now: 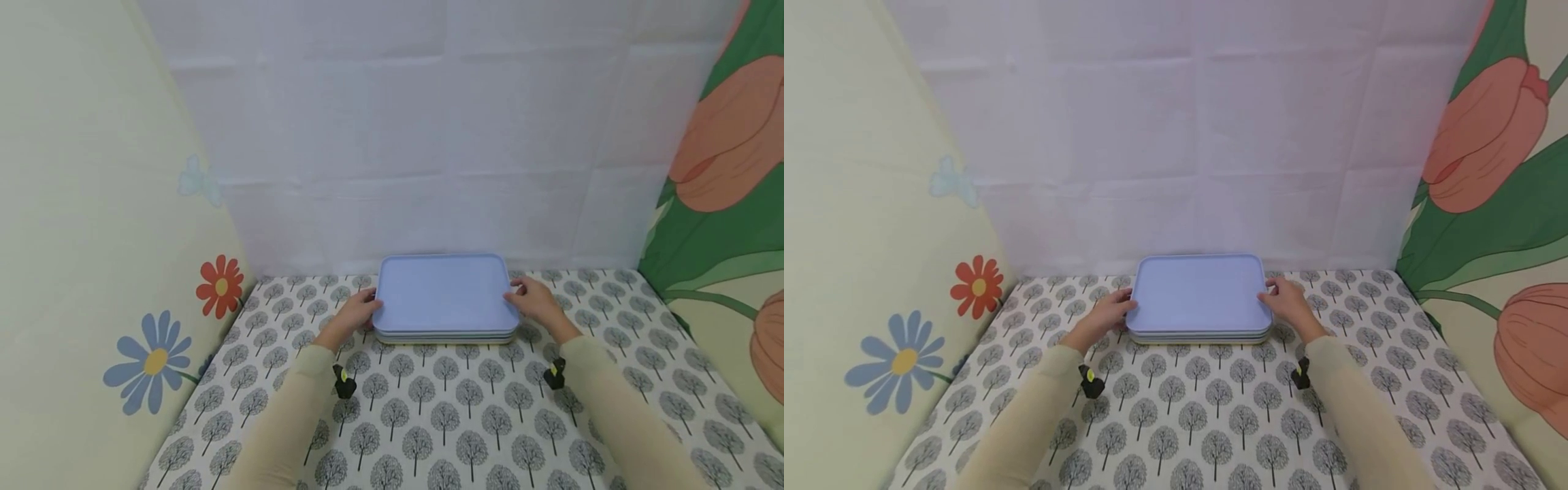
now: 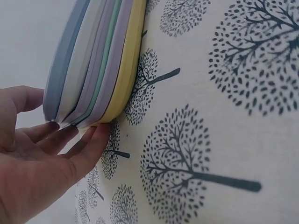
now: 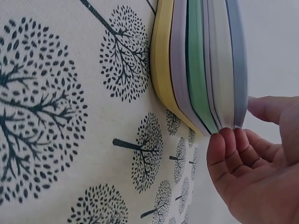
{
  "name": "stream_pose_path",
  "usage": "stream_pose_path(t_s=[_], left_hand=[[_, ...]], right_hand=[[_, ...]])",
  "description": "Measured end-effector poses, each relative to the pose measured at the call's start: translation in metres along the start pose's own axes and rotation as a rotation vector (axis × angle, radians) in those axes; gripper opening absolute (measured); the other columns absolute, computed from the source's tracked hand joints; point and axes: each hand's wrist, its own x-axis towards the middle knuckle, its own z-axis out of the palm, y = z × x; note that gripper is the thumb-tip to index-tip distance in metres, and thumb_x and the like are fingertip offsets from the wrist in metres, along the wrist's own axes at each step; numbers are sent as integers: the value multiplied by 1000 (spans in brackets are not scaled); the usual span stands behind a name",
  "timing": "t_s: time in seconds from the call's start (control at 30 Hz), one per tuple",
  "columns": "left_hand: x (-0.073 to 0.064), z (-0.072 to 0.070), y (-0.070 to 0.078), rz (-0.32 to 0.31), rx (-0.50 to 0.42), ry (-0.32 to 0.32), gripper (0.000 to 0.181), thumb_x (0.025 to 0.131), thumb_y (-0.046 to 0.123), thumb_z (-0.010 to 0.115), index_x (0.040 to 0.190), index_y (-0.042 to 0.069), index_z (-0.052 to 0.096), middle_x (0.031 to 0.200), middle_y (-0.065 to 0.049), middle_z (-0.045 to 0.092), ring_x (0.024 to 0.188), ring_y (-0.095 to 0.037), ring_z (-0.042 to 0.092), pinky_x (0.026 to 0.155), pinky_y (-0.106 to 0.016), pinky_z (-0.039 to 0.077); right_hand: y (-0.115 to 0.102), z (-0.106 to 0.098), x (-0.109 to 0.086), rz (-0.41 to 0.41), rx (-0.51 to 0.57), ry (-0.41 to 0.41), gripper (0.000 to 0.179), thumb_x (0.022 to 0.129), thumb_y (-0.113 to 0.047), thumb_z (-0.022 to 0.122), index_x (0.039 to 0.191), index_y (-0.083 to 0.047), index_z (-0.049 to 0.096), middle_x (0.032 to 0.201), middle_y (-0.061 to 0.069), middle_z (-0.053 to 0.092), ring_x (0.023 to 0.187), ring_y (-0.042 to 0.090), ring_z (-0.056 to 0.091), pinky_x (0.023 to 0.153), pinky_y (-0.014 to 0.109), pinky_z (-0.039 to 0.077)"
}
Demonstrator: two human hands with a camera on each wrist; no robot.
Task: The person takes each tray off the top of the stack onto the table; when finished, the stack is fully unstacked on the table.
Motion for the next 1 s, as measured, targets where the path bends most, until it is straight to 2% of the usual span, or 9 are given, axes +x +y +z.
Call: stream_pose_path(t_s=[0.2, 0.4, 0.53, 0.8, 1.0], left_hand=[[0, 1, -2, 20, -8, -31, 62, 104, 17, 52, 160, 7, 27, 161, -18, 34, 136, -34, 49, 101, -44, 51], [-1, 2, -2, 22, -17, -41, 63, 104, 15, 51, 161, 6, 24, 163, -19, 30, 142, -36, 42, 110, -50, 44], [-1, 2, -1, 11, -31, -49, 63, 105, 15, 50, 161, 7, 23, 164, -18, 29, 144, -36, 40, 112, -51, 42], [-4, 3, 0, 9, -31, -48, 61, 106, 15, 49, 161, 8, 23, 164, -17, 29, 143, -36, 41, 112, -51, 43], [-7, 3, 1, 23, -18, -58, 60, 107, 15, 48, 161, 7, 23, 164, -18, 28, 143, -37, 41, 112, -52, 42]], right_hand=[[0, 4, 4, 91, 19, -1, 49, 96, -16, 64, 136, 7, 50, 108, 21, 60, 91, 30, 61, 75, 36, 55], [-1, 4, 4, 62, -6, 14, 45, 92, -11, 65, 130, 11, 54, 107, 24, 63, 94, 33, 62, 80, 40, 55], [-5, 4, 2, 76, 9, 31, 43, 92, -9, 63, 129, 11, 54, 108, 23, 62, 98, 34, 60, 85, 42, 53], [-12, 4, -1, 196, 128, 39, 42, 96, -9, 59, 135, 6, 52, 129, 26, 58, 119, 39, 57, 100, 46, 51], [-16, -2, -3, 199, 223, 29, 43, 98, -9, 56, 137, 7, 51, 132, 28, 56, 118, 39, 58, 97, 46, 53]])
